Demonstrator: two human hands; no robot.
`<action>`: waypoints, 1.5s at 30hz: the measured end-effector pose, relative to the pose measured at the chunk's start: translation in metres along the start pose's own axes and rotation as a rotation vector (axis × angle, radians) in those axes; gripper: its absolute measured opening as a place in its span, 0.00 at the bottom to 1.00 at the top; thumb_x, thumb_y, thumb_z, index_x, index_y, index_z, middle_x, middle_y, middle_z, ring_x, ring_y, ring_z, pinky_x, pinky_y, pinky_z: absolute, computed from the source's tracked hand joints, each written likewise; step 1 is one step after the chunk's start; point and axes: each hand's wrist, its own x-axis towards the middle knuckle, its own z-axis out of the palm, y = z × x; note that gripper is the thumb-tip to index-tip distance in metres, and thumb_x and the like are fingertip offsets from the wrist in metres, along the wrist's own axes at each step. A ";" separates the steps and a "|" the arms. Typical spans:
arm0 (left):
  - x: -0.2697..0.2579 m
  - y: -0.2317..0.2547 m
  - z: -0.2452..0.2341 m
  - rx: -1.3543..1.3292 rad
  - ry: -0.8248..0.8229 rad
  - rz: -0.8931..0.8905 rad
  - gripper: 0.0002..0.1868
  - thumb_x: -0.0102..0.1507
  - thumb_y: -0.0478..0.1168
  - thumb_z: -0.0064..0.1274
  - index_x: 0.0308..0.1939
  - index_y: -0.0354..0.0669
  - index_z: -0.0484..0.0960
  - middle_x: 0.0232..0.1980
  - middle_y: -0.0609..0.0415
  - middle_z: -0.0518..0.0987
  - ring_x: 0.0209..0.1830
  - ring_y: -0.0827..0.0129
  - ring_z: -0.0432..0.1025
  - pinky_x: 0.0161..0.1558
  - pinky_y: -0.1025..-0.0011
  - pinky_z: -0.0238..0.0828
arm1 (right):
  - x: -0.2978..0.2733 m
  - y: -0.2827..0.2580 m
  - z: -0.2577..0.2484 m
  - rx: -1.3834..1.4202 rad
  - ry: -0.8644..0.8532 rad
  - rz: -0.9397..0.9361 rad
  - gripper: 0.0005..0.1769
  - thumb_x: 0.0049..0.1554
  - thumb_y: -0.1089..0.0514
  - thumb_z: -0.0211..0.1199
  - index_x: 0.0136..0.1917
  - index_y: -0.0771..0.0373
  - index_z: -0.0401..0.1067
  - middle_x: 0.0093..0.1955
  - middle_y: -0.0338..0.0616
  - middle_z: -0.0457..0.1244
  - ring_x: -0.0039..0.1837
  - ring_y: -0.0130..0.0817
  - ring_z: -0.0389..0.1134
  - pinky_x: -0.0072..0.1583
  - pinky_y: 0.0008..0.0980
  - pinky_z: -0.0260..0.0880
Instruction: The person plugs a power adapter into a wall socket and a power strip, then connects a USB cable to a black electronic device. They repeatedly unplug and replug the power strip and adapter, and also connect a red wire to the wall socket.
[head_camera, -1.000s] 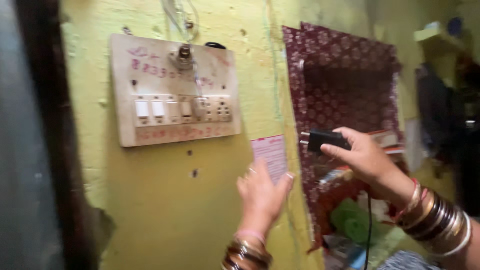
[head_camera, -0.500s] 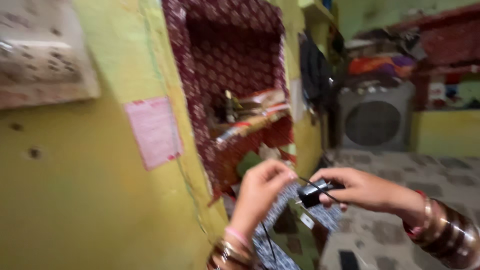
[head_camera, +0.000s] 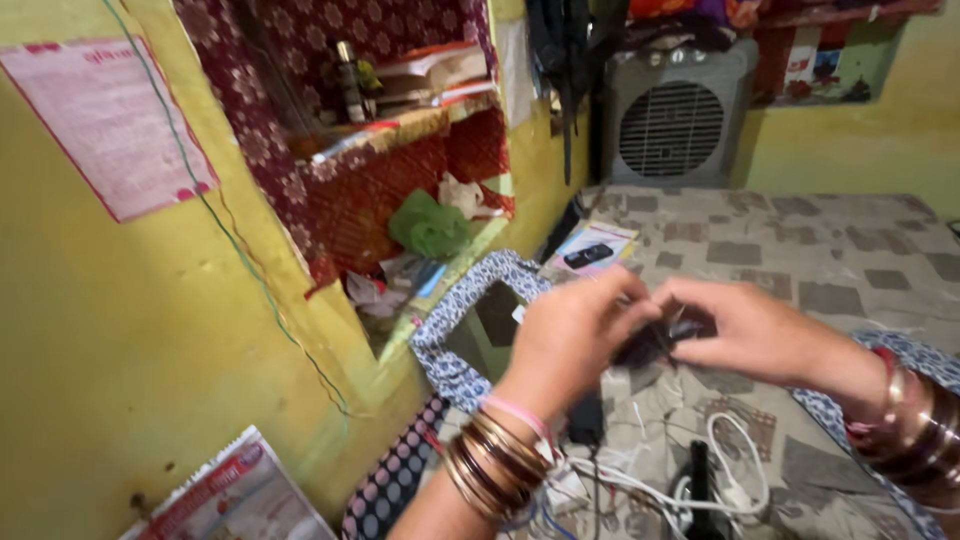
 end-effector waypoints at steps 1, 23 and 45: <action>0.000 0.001 -0.002 -0.072 0.010 -0.057 0.12 0.64 0.49 0.56 0.42 0.45 0.82 0.32 0.46 0.81 0.32 0.52 0.77 0.34 0.61 0.73 | -0.011 0.003 0.003 0.297 0.006 0.094 0.19 0.48 0.65 0.69 0.53 0.59 0.72 0.43 0.41 0.70 0.41 0.33 0.75 0.43 0.32 0.74; -0.013 -0.049 0.059 0.029 -0.137 -0.026 0.11 0.66 0.46 0.57 0.44 0.43 0.86 0.41 0.46 0.85 0.40 0.53 0.78 0.42 0.62 0.73 | 0.005 0.075 0.024 0.118 0.428 0.109 0.18 0.53 0.58 0.69 0.57 0.62 0.73 0.48 0.38 0.69 0.46 0.31 0.70 0.47 0.35 0.71; 0.028 -0.233 0.181 -0.899 -0.177 -0.495 0.12 0.72 0.43 0.47 0.49 0.39 0.82 0.38 0.51 0.81 0.37 0.73 0.73 0.43 0.69 0.73 | 0.058 0.220 0.109 1.427 0.150 0.396 0.20 0.64 0.62 0.62 0.66 0.72 0.63 0.63 0.60 0.65 0.55 0.48 0.71 0.55 0.47 0.75</action>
